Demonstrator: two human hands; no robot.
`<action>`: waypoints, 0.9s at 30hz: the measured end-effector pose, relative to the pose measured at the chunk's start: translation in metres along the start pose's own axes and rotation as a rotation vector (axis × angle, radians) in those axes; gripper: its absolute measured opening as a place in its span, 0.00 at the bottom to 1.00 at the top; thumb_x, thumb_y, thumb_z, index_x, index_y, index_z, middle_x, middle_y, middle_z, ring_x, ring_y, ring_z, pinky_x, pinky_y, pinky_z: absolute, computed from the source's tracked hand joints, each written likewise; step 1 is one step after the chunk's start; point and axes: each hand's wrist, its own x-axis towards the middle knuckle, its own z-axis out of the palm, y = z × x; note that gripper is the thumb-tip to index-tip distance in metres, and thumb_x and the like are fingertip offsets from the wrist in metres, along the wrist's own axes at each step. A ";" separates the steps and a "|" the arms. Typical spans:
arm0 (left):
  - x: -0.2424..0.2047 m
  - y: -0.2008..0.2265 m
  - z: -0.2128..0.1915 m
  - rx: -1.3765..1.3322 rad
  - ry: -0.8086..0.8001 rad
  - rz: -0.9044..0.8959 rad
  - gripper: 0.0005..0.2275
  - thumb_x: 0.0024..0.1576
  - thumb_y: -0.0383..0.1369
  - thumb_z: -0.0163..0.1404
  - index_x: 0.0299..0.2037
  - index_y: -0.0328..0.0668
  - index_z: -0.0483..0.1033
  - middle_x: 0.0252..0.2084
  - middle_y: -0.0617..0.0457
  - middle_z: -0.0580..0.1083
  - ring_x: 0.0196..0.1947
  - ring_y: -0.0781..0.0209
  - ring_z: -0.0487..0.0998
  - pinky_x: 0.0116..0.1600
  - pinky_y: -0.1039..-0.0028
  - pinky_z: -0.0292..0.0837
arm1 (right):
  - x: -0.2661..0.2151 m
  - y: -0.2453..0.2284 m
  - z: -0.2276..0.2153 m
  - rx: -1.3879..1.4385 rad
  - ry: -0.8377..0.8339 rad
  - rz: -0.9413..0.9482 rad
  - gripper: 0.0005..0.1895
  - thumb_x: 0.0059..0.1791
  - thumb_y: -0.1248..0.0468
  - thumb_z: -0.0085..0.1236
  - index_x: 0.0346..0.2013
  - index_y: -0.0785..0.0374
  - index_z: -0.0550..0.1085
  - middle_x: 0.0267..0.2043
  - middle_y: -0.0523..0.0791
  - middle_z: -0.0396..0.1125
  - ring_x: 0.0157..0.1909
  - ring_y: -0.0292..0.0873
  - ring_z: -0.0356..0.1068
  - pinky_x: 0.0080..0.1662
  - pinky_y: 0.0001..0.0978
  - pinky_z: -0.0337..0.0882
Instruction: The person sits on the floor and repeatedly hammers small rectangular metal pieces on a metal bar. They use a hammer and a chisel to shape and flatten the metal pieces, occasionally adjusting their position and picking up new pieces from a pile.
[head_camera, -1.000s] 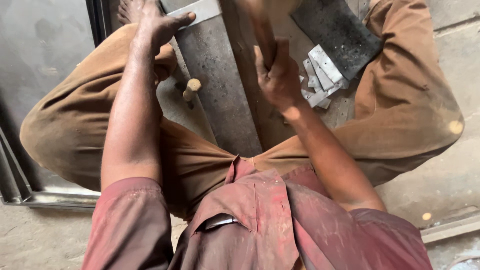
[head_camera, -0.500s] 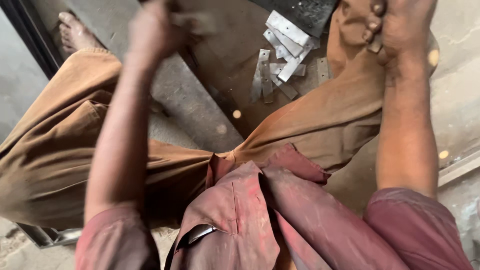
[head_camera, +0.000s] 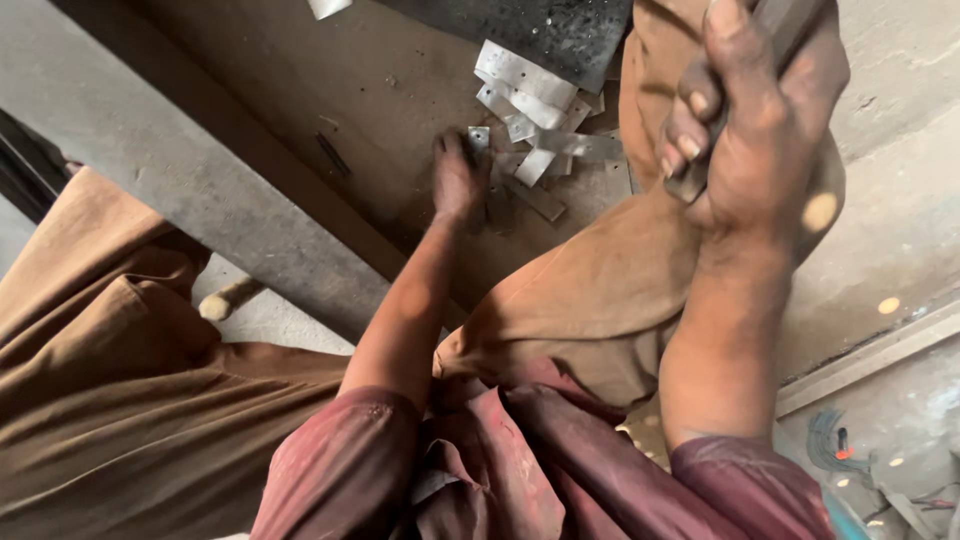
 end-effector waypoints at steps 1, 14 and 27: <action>0.004 -0.005 0.001 0.030 -0.026 -0.067 0.17 0.53 0.36 0.60 0.46 0.34 0.72 0.47 0.35 0.72 0.44 0.32 0.75 0.45 0.49 0.72 | -0.001 -0.002 0.004 -0.005 0.003 0.010 0.18 0.63 0.62 0.62 0.59 0.65 0.63 0.27 0.44 0.58 0.19 0.34 0.56 0.22 0.25 0.62; 0.022 -0.015 -0.047 -0.065 -0.146 0.067 0.15 0.47 0.27 0.56 0.45 0.37 0.72 0.37 0.38 0.78 0.37 0.41 0.81 0.42 0.58 0.77 | -0.002 -0.007 0.004 0.079 -0.074 0.124 0.16 0.56 0.59 0.64 0.48 0.56 0.63 0.27 0.40 0.59 0.20 0.32 0.58 0.22 0.26 0.62; 0.033 0.101 -0.253 -0.420 -0.131 0.089 0.12 0.55 0.24 0.52 0.47 0.31 0.68 0.36 0.41 0.77 0.34 0.53 0.84 0.35 0.65 0.80 | -0.005 0.036 0.011 -0.119 -0.124 0.148 0.15 0.53 0.58 0.61 0.39 0.58 0.62 0.23 0.39 0.56 0.17 0.33 0.55 0.19 0.27 0.58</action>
